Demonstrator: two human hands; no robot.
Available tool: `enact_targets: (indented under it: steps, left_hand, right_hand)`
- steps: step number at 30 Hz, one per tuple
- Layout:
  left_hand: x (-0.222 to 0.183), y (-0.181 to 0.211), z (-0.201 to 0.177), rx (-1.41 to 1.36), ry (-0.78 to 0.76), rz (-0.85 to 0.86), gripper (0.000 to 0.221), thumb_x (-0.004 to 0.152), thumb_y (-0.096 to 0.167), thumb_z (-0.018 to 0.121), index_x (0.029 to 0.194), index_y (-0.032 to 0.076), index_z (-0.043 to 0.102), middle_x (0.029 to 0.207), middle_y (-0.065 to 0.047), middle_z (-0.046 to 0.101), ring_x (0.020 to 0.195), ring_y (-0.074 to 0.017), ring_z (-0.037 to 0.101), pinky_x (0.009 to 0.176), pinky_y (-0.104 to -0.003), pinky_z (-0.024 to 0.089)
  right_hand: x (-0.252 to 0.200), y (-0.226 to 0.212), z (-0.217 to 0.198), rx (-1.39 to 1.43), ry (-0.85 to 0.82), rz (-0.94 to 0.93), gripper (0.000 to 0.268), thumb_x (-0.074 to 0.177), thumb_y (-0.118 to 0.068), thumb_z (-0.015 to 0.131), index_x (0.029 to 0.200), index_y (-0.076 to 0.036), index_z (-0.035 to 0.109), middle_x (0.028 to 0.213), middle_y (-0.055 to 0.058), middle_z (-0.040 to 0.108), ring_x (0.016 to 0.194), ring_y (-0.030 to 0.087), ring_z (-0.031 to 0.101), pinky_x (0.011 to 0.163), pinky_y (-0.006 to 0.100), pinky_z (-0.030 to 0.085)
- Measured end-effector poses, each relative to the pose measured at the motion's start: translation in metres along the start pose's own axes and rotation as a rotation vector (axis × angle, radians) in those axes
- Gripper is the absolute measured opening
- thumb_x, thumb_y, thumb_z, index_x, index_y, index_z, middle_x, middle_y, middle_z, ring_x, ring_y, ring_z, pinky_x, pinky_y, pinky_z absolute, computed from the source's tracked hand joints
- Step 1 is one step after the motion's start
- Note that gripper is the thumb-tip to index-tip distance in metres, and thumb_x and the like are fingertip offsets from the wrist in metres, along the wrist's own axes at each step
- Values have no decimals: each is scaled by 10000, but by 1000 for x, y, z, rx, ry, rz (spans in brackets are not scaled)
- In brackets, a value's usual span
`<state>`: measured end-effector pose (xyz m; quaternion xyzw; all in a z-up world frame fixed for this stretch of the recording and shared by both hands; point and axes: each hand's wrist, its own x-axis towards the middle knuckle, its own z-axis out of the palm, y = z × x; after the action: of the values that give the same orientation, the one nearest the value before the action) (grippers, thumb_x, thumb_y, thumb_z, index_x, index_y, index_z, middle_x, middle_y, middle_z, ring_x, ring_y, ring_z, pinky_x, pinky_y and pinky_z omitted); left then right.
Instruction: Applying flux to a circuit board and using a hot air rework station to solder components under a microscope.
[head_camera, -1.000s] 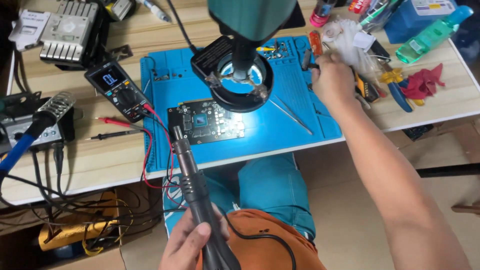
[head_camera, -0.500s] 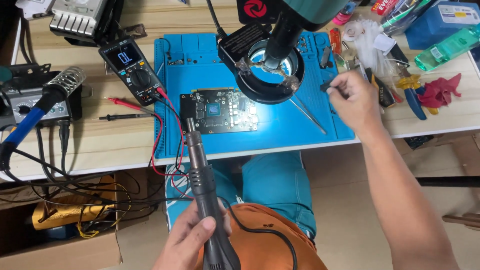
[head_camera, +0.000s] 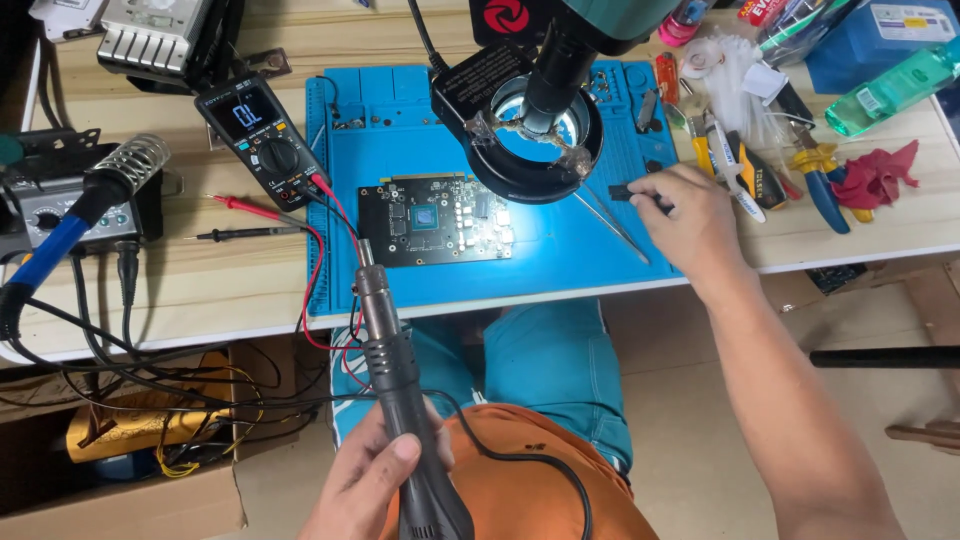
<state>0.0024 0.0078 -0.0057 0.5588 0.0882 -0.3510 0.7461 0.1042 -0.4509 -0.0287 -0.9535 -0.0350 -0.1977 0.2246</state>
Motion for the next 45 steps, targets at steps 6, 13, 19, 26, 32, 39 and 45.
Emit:
enact_targets:
  steps: [6, 13, 19, 26, 32, 39, 45]
  left_hand:
    - [-2, 7, 4, 0, 35, -47, 544, 895, 424, 686, 1220, -5, 765, 937, -229, 785, 810, -339, 683, 724, -496, 563]
    - [-5, 5, 1, -25, 27, -30, 534, 899, 410, 697, 1216, -16, 755, 936, -243, 788, 793, -344, 691, 708, -493, 573]
    - [-7, 9, 2, -14, 18, -20, 495, 911, 416, 699, 1167, -4, 756, 944, -211, 791, 784, -316, 680, 699, -468, 546]
    - [-11, 8, 0, -56, -19, 8, 509, 914, 424, 713, 1181, -9, 740, 943, -204, 771, 797, -309, 665, 722, -457, 523]
    - [-14, 4, -5, -97, 1, 9, 477, 931, 380, 713, 1189, -20, 739, 945, -209, 780, 789, -295, 653, 719, -434, 503]
    - [-13, 1, -8, -127, -32, 11, 455, 947, 358, 709, 1203, -18, 728, 955, -212, 773, 774, -293, 653, 708, -429, 503]
    - [-14, -1, -10, -148, -80, 50, 454, 951, 367, 716, 1183, -23, 706, 953, -200, 757, 722, -262, 622, 659, -397, 491]
  right_hand:
    - [-1, 13, 5, -142, -69, -100, 89, 1050, -48, 737, 1120, -46, 792, 1204, 96, 786, 1163, 326, 655, 921, 473, 553]
    - [8, 2, -4, -174, -202, -10, 100, 1012, -106, 761, 1093, -63, 721, 1096, 96, 721, 1023, 302, 655, 784, 467, 526]
    - [15, -42, 6, -31, -105, -32, 157, 1009, -109, 761, 1154, -53, 746, 1113, 110, 702, 999, 291, 680, 787, 427, 541]
    - [39, -91, 49, 26, -75, -193, 224, 957, -116, 756, 1152, -9, 785, 1122, 158, 802, 1081, 382, 718, 944, 511, 588]
    - [43, -101, 64, 53, -86, -77, 209, 925, -146, 831, 1120, -75, 803, 821, 90, 735, 827, 301, 707, 796, 472, 603]
    - [43, -99, 70, 61, -29, -182, 191, 908, -79, 880, 1081, -84, 799, 1048, 117, 776, 877, 302, 685, 864, 464, 593]
    - [43, -102, 69, 104, -60, -144, 166, 951, -96, 855, 1079, -111, 750, 824, 68, 648, 754, 268, 598, 835, 468, 560]
